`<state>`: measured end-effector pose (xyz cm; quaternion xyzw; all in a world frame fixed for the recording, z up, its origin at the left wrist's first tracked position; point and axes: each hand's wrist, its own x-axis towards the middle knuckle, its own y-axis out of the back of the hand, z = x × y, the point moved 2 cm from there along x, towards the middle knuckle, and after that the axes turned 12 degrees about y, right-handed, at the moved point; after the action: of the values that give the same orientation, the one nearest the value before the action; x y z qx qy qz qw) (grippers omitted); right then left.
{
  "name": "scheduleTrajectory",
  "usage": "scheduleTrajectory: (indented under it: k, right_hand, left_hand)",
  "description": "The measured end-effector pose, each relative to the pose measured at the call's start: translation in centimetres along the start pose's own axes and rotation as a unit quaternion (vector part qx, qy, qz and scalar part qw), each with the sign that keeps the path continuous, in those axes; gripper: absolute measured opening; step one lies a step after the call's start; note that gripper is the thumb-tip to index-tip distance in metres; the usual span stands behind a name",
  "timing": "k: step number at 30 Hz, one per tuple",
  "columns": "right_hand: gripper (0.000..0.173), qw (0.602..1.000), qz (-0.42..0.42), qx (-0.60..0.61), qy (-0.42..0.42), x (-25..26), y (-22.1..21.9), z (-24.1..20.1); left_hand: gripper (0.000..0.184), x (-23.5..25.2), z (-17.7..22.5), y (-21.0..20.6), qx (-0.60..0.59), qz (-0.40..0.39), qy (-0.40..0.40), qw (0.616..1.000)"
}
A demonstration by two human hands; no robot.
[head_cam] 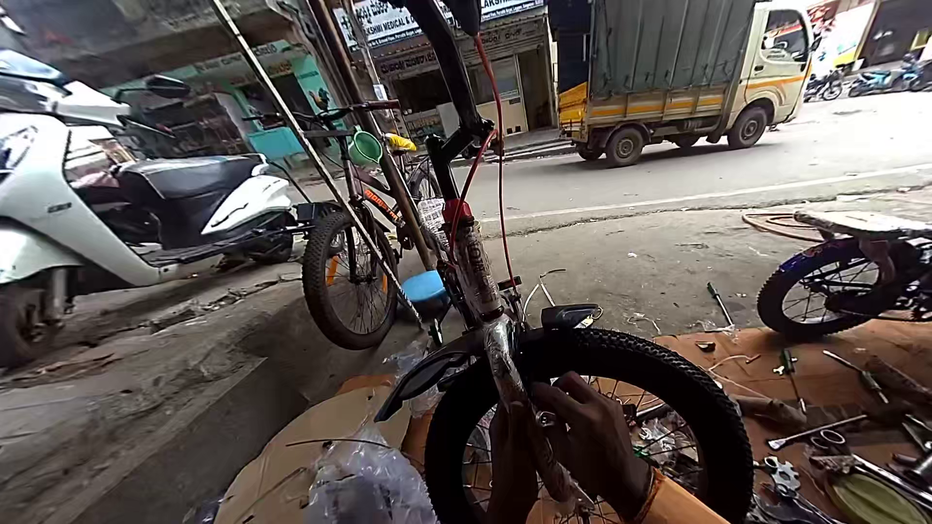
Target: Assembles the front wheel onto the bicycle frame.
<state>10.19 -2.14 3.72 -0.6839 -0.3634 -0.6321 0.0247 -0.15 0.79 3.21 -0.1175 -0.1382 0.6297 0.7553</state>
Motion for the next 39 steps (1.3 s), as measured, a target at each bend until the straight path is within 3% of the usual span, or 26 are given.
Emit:
scheduleTrajectory:
  k: [7,11,17,23,30,32,35,38,39]
  right_hand:
    - [0.014,0.999,-0.029,-0.019,0.015,0.6,-0.1,0.6]
    - [0.023,0.998,-0.058,0.007,0.03,1.0,0.5,1.0]
    - [0.012,0.997,-0.062,0.014,0.035,1.4,0.3,1.2]
    - [0.018,0.994,-0.088,0.026,0.053,1.6,0.6,1.2]
    - [0.012,0.994,-0.087,0.05,0.035,1.5,0.8,1.7]
    - [0.018,0.995,-0.078,0.058,0.013,1.6,1.8,1.4]
    - [0.029,0.994,-0.028,0.105,-0.02,0.9,3.8,1.1]
    - [0.033,0.989,0.022,0.142,-0.046,-0.4,5.3,1.5]
    - [0.035,0.987,0.027,0.147,-0.055,-0.8,5.6,1.7]
  left_hand:
    - [0.029,0.0,0.0,-0.1,-0.007,-0.012,-0.012,1.0]
    - [0.028,0.1,0.3,0.0,-0.02,-0.015,-0.001,1.0]
    - [0.026,0.1,0.1,0.0,-0.035,0.001,0.019,0.999]
    - [0.024,0.0,0.3,-0.1,-0.045,-0.008,0.013,0.999]
    - [0.025,-0.2,0.0,-0.7,-0.05,0.014,0.03,0.998]
    - [0.032,0.0,-0.1,-0.6,-0.053,0.032,0.028,0.998]
    - [0.061,0.1,-0.5,-0.3,0.012,0.037,-0.003,0.999]
    - [0.042,0.4,-0.9,-0.9,0.025,0.099,-0.023,0.995]
    - [0.044,0.4,-0.9,-1.1,0.03,0.104,-0.016,0.994]
